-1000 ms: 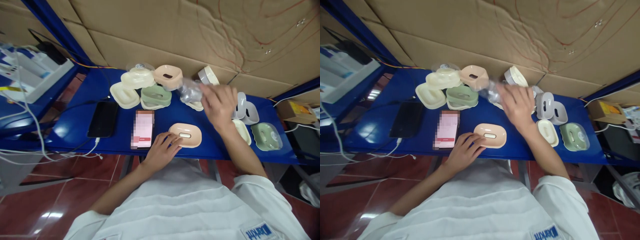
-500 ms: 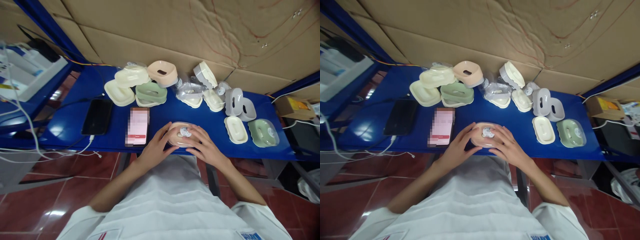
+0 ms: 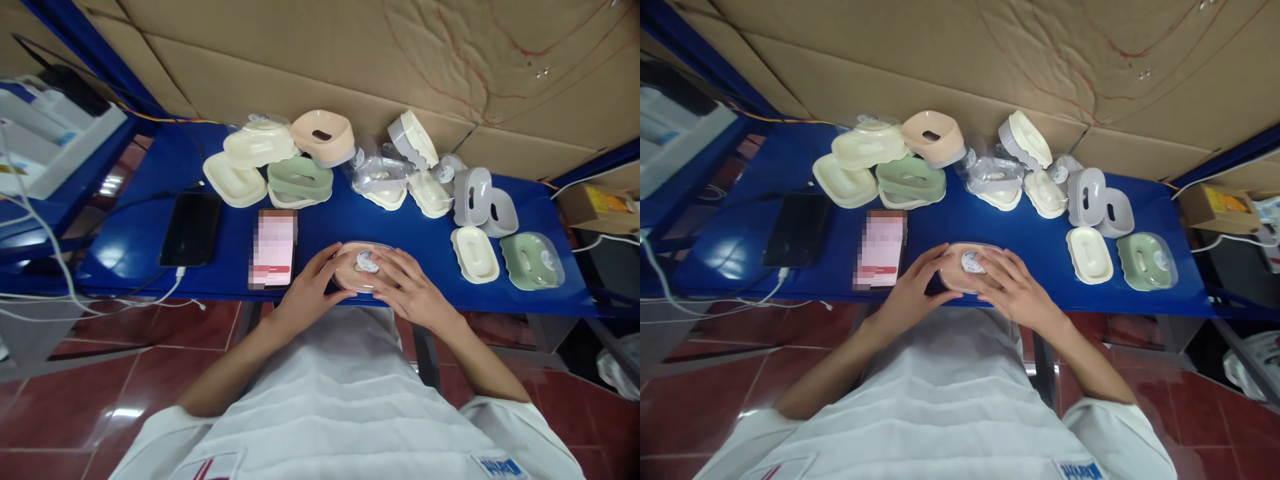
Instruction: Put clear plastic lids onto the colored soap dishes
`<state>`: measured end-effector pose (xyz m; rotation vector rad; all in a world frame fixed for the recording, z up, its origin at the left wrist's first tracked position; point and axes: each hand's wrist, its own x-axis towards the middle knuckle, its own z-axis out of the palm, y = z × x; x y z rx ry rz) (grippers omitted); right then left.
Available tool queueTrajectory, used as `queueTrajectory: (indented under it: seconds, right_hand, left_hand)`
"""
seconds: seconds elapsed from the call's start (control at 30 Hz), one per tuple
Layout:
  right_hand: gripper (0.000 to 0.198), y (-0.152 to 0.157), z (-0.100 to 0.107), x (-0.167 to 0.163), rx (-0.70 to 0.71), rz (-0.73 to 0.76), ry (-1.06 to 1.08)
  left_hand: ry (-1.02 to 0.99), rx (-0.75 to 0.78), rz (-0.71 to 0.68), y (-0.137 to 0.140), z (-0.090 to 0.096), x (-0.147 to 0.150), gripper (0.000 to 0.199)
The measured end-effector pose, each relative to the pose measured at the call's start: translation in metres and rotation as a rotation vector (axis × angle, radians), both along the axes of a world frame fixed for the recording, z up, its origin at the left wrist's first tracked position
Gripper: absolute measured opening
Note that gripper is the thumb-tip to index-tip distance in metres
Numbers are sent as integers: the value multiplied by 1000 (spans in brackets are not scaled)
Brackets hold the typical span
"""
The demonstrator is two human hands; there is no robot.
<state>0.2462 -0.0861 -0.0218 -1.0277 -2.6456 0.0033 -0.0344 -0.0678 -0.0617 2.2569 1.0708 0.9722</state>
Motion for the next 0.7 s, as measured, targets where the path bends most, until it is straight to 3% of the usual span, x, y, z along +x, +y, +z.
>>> queueTrajectory:
  seconds: [0.23,0.47,0.7]
  right_hand:
    - [63,-1,-21,2,78,17,80]
    - [76,-10,-24,5,72,-20,122]
    - [75,-8,-24,9,45,-12,161]
  left_hand:
    - [0,-33,12,-1,-3,1,72]
    - [13,-101,-36,0,2,0,70]
    - [-8,-101,-54,1,3,0,69]
